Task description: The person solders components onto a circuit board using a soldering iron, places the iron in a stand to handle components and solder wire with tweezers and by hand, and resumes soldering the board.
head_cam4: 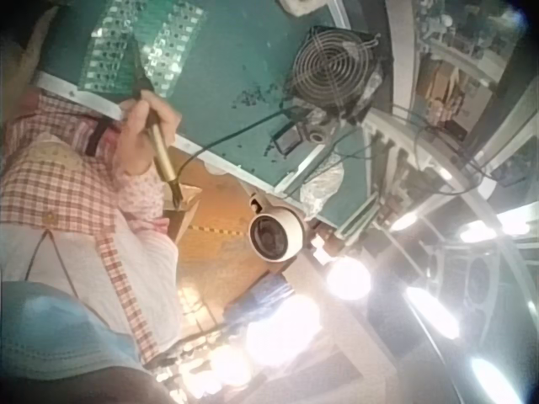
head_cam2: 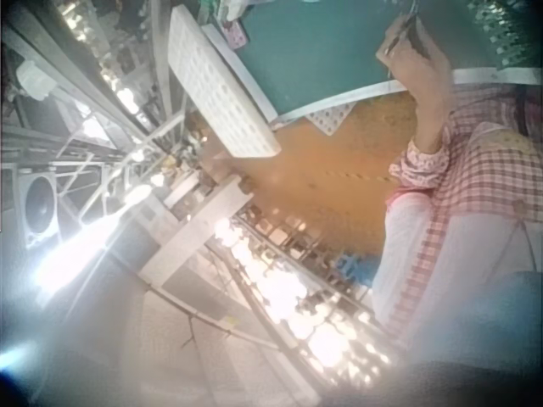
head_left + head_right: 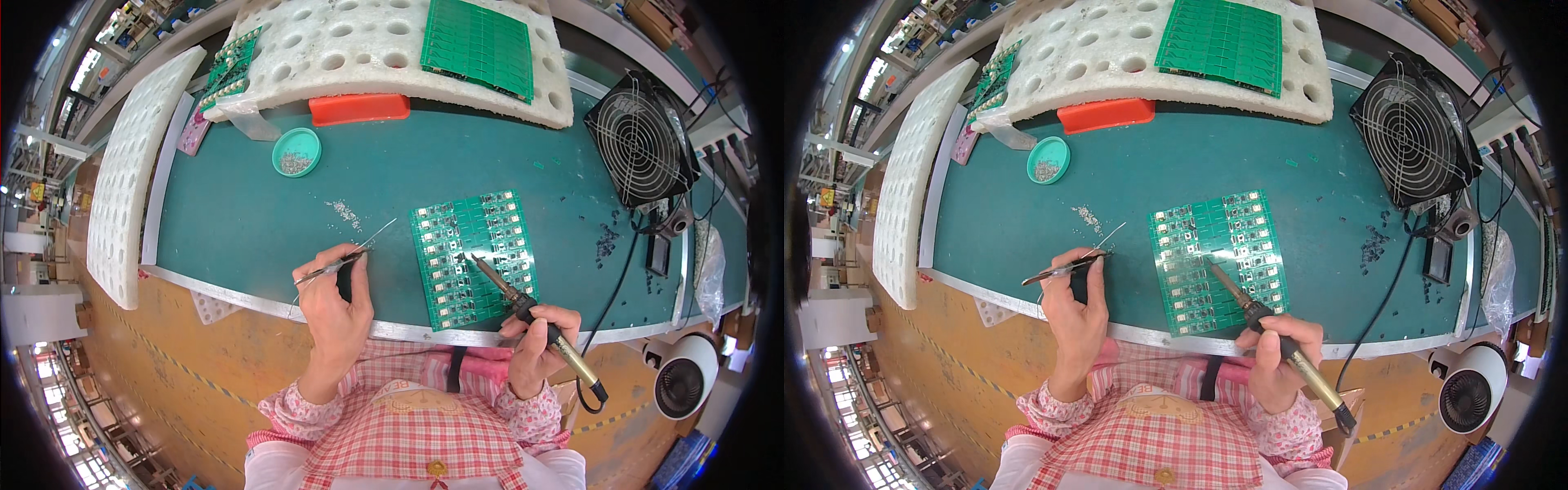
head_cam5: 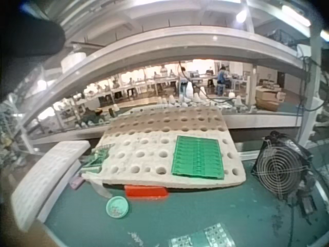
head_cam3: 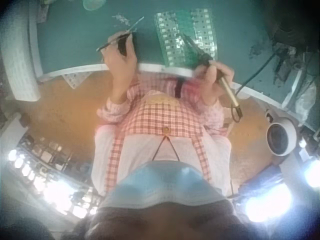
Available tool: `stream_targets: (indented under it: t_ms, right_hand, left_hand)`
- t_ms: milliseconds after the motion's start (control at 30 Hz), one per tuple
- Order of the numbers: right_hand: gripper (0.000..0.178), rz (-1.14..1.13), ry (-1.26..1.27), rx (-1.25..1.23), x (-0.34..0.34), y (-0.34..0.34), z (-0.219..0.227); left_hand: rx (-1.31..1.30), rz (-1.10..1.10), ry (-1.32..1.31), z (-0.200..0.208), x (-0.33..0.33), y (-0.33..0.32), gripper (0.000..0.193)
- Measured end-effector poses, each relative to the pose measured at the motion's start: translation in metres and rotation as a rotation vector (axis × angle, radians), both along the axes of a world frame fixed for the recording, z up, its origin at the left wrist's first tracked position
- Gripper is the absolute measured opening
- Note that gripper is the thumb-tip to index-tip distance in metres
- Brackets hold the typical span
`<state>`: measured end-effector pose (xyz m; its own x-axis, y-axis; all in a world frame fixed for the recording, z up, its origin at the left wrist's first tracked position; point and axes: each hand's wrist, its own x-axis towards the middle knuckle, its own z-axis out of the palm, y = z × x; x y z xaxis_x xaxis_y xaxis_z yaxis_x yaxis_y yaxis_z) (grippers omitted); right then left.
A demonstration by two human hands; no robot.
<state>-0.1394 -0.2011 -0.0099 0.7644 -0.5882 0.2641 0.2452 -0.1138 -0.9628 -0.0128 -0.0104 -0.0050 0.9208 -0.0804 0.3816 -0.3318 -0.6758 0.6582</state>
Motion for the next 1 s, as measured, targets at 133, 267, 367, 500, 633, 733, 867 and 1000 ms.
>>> stream_targets:
  t_ms: [133, 267, 367, 500, 633, 733, 867, 1000]
  right_hand:
    - [0.022, 0.009, 0.004, -0.012, 0.0, -0.001, 0.0]
    - [0.022, 0.004, 0.01, -0.014, 0.0, -0.001, 0.001]
    - [0.022, 0.006, 0.003, -0.007, 0.0, -0.001, 0.001]
    - [0.022, 0.015, 0.001, -0.005, -0.001, -0.002, 0.0]
    - [0.02, 0.012, -0.02, 0.006, 0.0, -0.001, -0.001]
    - [0.02, 0.012, -0.017, 0.022, -0.002, -0.001, -0.001]
    - [0.02, 0.009, -0.032, 0.017, -0.003, -0.002, -0.001]
    - [0.02, 0.014, -0.022, 0.025, -0.004, -0.002, -0.001]
  left_hand:
    - [0.006, -0.01, -0.022, -0.001, 0.001, 0.0, 0.005]
    - [0.01, -0.01, -0.026, 0.0, 0.001, -0.001, 0.005]
    - [0.017, -0.02, -0.031, 0.0, 0.001, 0.0, 0.006]
    - [0.023, -0.036, -0.05, -0.002, 0.001, 0.0, 0.005]
    - [0.001, -0.088, -0.016, 0.001, -0.007, 0.0, 0.006]
    - [-0.118, -0.176, 0.068, 0.004, -0.018, -0.01, 0.007]
    - [-0.177, -0.289, 0.121, 0.004, -0.027, -0.022, 0.012]
    - [-0.191, -0.306, 0.118, 0.004, -0.028, -0.025, 0.018]
